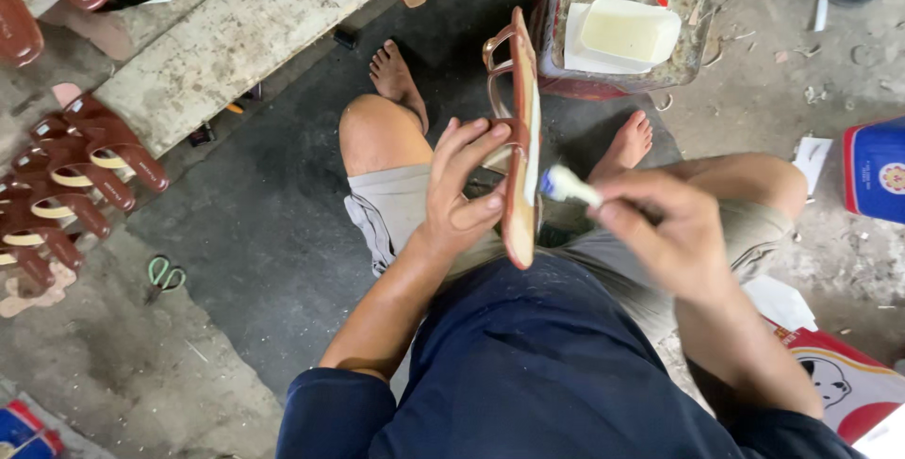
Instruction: The person sits on the floor and applies a white adhesive to the sole of a brown slide sandal using a toothbrush. They repeatedly dip the brush into a container and spread the glue along the sole, then place the sandal on a nearby shelf with others.
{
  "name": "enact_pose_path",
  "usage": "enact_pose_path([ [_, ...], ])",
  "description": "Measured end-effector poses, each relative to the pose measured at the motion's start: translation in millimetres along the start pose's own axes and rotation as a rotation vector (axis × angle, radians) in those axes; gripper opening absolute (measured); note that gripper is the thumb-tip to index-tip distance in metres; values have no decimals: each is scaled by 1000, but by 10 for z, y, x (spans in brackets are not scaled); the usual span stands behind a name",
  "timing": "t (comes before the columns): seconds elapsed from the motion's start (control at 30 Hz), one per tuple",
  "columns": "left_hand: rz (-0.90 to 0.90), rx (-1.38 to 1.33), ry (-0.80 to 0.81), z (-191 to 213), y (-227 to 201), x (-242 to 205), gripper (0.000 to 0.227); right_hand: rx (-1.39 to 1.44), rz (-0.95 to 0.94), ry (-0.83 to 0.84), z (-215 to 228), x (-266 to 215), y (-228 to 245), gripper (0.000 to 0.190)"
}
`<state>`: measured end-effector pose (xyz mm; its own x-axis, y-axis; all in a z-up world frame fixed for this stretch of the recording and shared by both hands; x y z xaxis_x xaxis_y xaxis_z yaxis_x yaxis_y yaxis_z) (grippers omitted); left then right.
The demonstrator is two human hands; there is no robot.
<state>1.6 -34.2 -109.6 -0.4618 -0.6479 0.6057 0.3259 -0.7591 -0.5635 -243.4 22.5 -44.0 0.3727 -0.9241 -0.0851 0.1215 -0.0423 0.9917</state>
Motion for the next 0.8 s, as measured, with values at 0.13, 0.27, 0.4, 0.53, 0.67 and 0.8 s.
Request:
enact_pose_path([
  [0.13, -33, 36, 8, 9, -92, 55, 79, -97, -14, -46, -209, 12, 15, 18],
  [0.27, -18, 56, 23, 66, -150, 114, 68, -229, 91, -155, -261, 39, 43, 18],
  [0.4, 31, 30, 51, 106, -182, 175, 63, -196, 227, -123, -280, 7, 90, 19],
  [0.53, 73, 7, 55, 114, -213, 216, 62, -252, 246, -137, -260, -12, 107, 18],
  [0.67, 111, -10, 81, 117, -216, 239, 64, -273, 259, -130, -211, -9, 117, 17],
  [0.8, 155, -55, 80, 103, -224, 271, 68, -257, 262, -121, -173, -10, 95, 17],
])
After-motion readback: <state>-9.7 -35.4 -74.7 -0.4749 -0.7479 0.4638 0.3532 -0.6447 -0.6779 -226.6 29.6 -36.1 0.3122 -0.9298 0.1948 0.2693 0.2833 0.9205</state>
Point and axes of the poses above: each hand's wrist, its own x-axis towards the middle knuckle, its own z-axis out of the back of the hand, y = z × x, the point moved 2 cm from there along x, towards the middle knuckle, and after that the axes turned 14 degrees about y, right-handed, at the moved point
